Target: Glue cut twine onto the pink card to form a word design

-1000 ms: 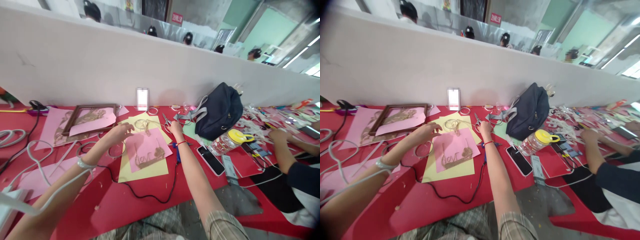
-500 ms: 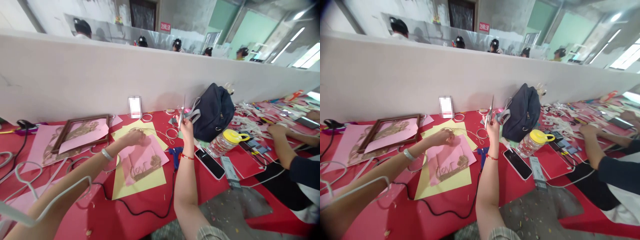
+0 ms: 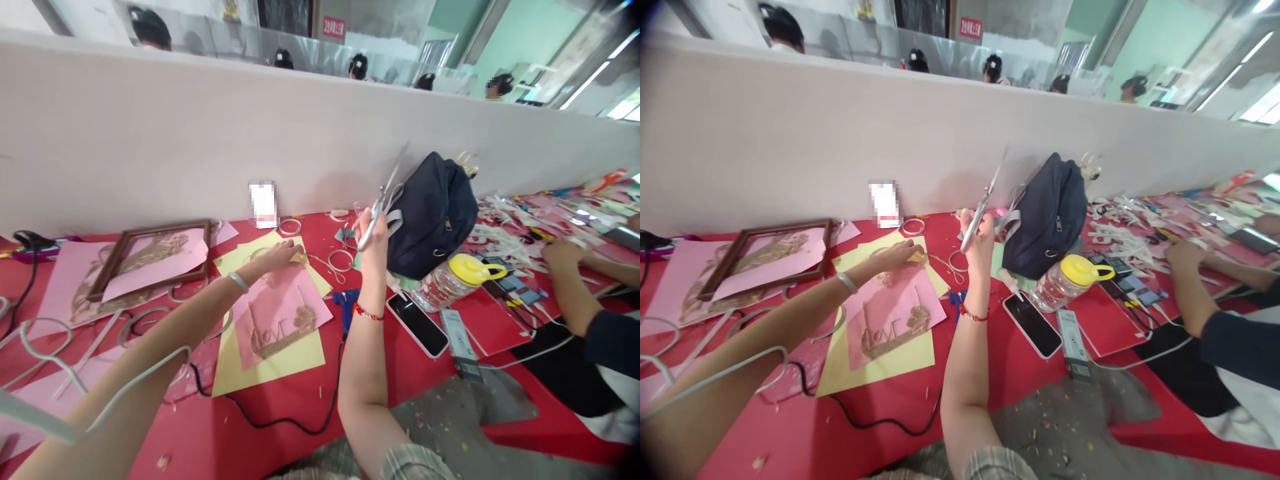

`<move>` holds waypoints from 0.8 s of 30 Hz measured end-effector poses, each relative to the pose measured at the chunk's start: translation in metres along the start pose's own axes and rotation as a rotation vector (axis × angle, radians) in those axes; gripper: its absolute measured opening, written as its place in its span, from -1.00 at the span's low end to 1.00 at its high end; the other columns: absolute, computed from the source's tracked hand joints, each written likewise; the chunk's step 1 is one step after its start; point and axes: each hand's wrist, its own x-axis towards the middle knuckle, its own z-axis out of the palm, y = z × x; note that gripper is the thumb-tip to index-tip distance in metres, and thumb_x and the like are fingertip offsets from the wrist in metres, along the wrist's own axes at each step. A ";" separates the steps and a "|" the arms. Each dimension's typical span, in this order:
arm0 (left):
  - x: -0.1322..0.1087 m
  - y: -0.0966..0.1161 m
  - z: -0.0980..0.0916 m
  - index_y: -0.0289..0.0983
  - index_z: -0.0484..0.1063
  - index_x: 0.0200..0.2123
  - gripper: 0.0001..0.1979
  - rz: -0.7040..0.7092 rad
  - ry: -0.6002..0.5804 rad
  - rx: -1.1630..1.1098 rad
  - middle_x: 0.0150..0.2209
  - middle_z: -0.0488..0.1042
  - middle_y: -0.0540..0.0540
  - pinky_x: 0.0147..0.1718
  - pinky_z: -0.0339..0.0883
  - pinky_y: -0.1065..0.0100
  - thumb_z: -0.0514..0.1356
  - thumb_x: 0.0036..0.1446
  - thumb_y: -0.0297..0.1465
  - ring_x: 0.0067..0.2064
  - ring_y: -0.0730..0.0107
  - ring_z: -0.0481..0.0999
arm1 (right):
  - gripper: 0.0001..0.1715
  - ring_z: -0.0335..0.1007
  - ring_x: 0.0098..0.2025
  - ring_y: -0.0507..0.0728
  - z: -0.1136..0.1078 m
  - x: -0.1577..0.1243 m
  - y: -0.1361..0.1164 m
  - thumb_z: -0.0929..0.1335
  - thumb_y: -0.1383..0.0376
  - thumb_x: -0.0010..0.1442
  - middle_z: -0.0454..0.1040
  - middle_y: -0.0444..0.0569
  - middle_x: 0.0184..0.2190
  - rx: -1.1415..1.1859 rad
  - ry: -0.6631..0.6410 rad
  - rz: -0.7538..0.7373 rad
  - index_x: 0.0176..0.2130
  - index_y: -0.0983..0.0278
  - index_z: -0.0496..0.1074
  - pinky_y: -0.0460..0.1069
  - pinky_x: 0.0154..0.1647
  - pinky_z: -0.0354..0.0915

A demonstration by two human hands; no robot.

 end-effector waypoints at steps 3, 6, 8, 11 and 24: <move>0.006 0.002 0.018 -0.30 0.54 -0.14 -0.76 -0.036 0.004 -0.051 -0.15 0.47 -0.22 -0.17 0.34 0.26 0.20 0.24 -0.28 -0.25 0.24 0.47 | -0.44 0.50 -0.18 0.24 -0.001 0.000 -0.003 0.30 -0.25 0.34 0.43 -0.01 -0.28 0.029 0.052 0.002 -0.08 0.15 0.35 0.14 -0.24 0.48; 0.002 0.003 0.018 -0.28 0.52 -0.28 -0.79 -0.045 0.038 -0.124 -0.14 0.48 -0.20 -0.19 0.33 0.28 0.13 0.26 -0.31 -0.27 0.31 0.45 | -0.44 0.47 -0.16 0.25 0.000 -0.001 -0.009 0.35 -0.26 0.29 0.41 -0.03 -0.27 0.013 -0.011 -0.034 -0.11 0.14 0.37 0.14 -0.20 0.47; -0.003 0.003 0.009 -0.27 0.50 -0.30 -0.77 -0.073 0.099 -0.173 -0.14 0.50 -0.18 -0.20 0.34 0.30 0.12 0.28 -0.28 -0.27 0.32 0.45 | -0.46 0.45 -0.20 0.22 0.002 -0.003 -0.013 0.37 -0.24 0.28 0.40 -0.05 -0.29 -0.005 -0.068 -0.040 -0.15 0.14 0.37 0.13 -0.18 0.46; -0.007 -0.001 -0.018 -0.27 0.46 -0.25 -0.71 -0.164 0.240 -0.219 -0.24 0.51 -0.14 -0.26 0.32 0.32 0.10 0.32 -0.18 -0.28 0.32 0.44 | -0.48 0.43 -0.24 0.18 0.004 -0.007 -0.015 0.42 -0.21 0.24 0.38 -0.09 -0.34 -0.097 -0.124 -0.028 -0.21 0.15 0.35 0.10 -0.15 0.42; -0.028 -0.006 -0.100 -0.30 0.49 -0.37 -0.64 -0.329 0.499 -0.689 -0.37 0.58 -0.11 -0.32 0.28 0.35 0.42 0.04 -0.12 -0.34 0.38 0.45 | -0.46 0.53 -0.12 0.30 0.030 -0.020 0.002 0.53 -0.13 0.10 0.62 0.14 -0.16 -0.699 -0.461 0.111 -0.22 0.23 0.46 0.07 -0.14 0.32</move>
